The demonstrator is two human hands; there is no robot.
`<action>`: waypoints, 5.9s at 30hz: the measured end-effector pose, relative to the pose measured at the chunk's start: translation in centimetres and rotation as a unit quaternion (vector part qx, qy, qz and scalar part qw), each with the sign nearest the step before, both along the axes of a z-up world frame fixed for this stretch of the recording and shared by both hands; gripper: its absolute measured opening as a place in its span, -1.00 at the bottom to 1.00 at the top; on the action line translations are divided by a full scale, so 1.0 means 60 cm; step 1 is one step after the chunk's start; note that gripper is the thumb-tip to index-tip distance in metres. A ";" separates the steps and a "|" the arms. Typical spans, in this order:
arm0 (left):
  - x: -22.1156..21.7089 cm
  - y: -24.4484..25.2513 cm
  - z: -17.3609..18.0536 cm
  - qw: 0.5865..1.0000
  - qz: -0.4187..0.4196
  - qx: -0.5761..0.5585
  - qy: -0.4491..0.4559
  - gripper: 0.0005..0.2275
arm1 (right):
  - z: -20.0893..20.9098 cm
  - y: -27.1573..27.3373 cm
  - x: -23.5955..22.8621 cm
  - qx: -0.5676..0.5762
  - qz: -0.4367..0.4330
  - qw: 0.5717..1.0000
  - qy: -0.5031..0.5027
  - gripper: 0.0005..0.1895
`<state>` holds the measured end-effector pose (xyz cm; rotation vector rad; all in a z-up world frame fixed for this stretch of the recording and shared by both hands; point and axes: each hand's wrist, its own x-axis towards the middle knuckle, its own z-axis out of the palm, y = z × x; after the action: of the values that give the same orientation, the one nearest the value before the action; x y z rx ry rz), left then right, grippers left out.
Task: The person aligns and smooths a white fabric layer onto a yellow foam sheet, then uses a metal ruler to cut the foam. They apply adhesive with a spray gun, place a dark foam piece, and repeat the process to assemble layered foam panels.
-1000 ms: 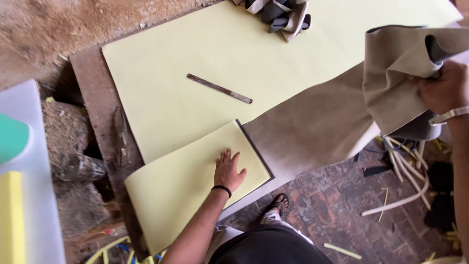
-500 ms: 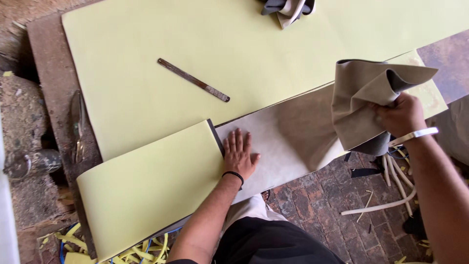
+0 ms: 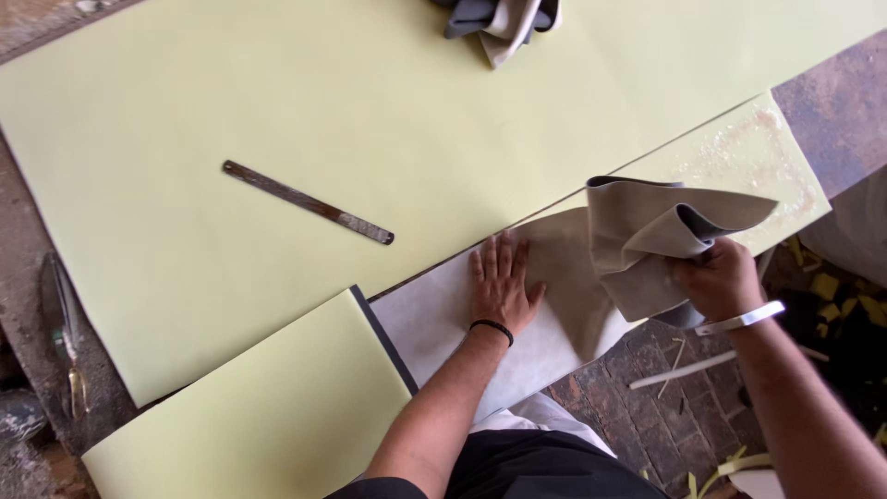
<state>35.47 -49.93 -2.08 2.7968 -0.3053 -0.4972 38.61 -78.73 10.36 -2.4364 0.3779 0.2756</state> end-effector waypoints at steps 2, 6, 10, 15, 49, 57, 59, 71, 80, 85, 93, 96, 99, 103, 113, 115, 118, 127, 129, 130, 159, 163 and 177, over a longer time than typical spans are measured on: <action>0.011 -0.015 -0.006 1.000 0.024 -0.013 -0.005 -0.24 | -0.007 0.009 -0.010 0.059 -0.015 0.997 -0.040 -0.76; 0.015 -0.025 -0.026 0.998 0.049 -0.044 -0.022 -0.24 | 0.004 0.022 -0.004 0.146 -0.021 0.987 -0.066 -0.67; -0.047 -0.016 -0.044 0.993 0.095 -0.037 -0.053 -0.25 | 0.030 0.022 0.012 0.102 0.043 0.991 -0.081 -0.64; -0.235 -0.025 -0.029 0.972 0.225 0.028 -0.064 -0.24 | 0.070 0.036 0.031 0.117 0.112 0.982 -0.094 -0.60; -0.011 -0.306 -0.077 0.967 0.170 -0.169 -0.082 -0.50 | 0.157 0.020 -0.136 0.483 0.205 0.818 0.237 -0.71; 0.057 -0.429 -0.111 0.961 0.091 -0.255 -0.058 -0.58 | 0.213 -0.191 -0.111 0.229 0.173 0.958 0.007 -0.72; 0.074 -0.454 -0.124 0.956 0.090 -0.276 -0.046 -0.60 | 0.213 -0.237 -0.108 0.189 0.104 0.975 -0.044 -0.78; 0.148 -0.620 -0.124 0.980 0.166 -0.083 -0.076 -0.59 | 0.047 -0.485 0.018 0.097 0.056 0.985 -0.129 -0.82; 0.077 -0.672 -0.125 0.965 0.148 0.020 -0.215 -0.42 | -0.006 -0.516 0.065 0.172 0.447 0.876 -0.057 -0.52; 0.080 -0.702 -0.118 0.989 0.120 -0.055 -0.072 -0.37 | -0.016 -0.486 0.050 0.122 0.530 0.835 -0.083 -0.44; 0.187 -0.780 -0.034 0.997 0.042 0.031 0.053 -0.26 | -0.045 -0.571 0.090 -0.024 0.354 0.910 -0.215 -0.64; 0.213 -0.795 -0.013 0.998 0.020 0.041 0.041 -0.29 | -0.078 -0.582 0.112 -0.016 0.244 0.964 -0.106 -0.76; 0.206 -0.769 -0.013 0.997 0.003 -0.035 -0.064 -0.27 | -0.103 -0.589 0.122 0.025 0.112 0.993 -0.014 -0.66; 0.185 -0.714 -0.019 0.994 -0.029 -0.047 -0.093 -0.31 | -0.119 -0.599 0.183 -0.040 0.083 0.994 -0.052 -0.57; 0.169 -0.742 -0.021 0.990 0.041 0.021 -0.130 -0.34 | -0.171 -0.581 0.368 0.093 0.088 0.991 0.027 -0.60; 0.167 -0.751 -0.031 0.989 0.055 0.027 -0.136 -0.36 | -0.180 -0.574 0.330 0.091 0.166 0.982 -0.017 -0.69; 0.171 -0.766 -0.046 0.995 0.045 0.089 0.018 -0.44 | -0.189 -0.549 0.273 0.083 0.444 0.875 -0.172 -0.60; 0.188 -0.821 -0.059 0.986 0.140 -0.070 0.065 -0.54 | -0.142 -0.595 0.243 0.063 0.478 0.818 -0.313 -0.65; 0.235 -0.852 -0.053 0.986 0.113 -0.063 0.109 -0.51 | -0.141 -0.599 0.260 0.011 0.444 0.848 -0.291 -0.70; 0.256 -0.863 -0.049 0.984 0.096 -0.060 0.134 -0.49 | -0.143 -0.603 0.260 -0.015 0.415 0.872 -0.258 -0.75; 0.282 -0.565 -0.050 0.976 0.185 0.115 -0.021 -0.36 | -0.219 -0.472 0.478 -0.314 0.364 0.876 0.033 0.03; 0.292 -0.574 -0.048 0.978 0.172 0.114 -0.034 -0.36 | -0.228 -0.444 0.433 -0.329 0.334 0.883 0.001 -0.07; 0.135 -0.642 -0.032 0.957 0.280 0.072 -0.035 -0.31 | -0.184 -0.535 0.291 -0.285 0.405 0.867 0.050 0.05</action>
<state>43.58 -88.43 -3.98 2.8577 0.5211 -0.2906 56.07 -110.86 -0.70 -3.0530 -0.6589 0.7325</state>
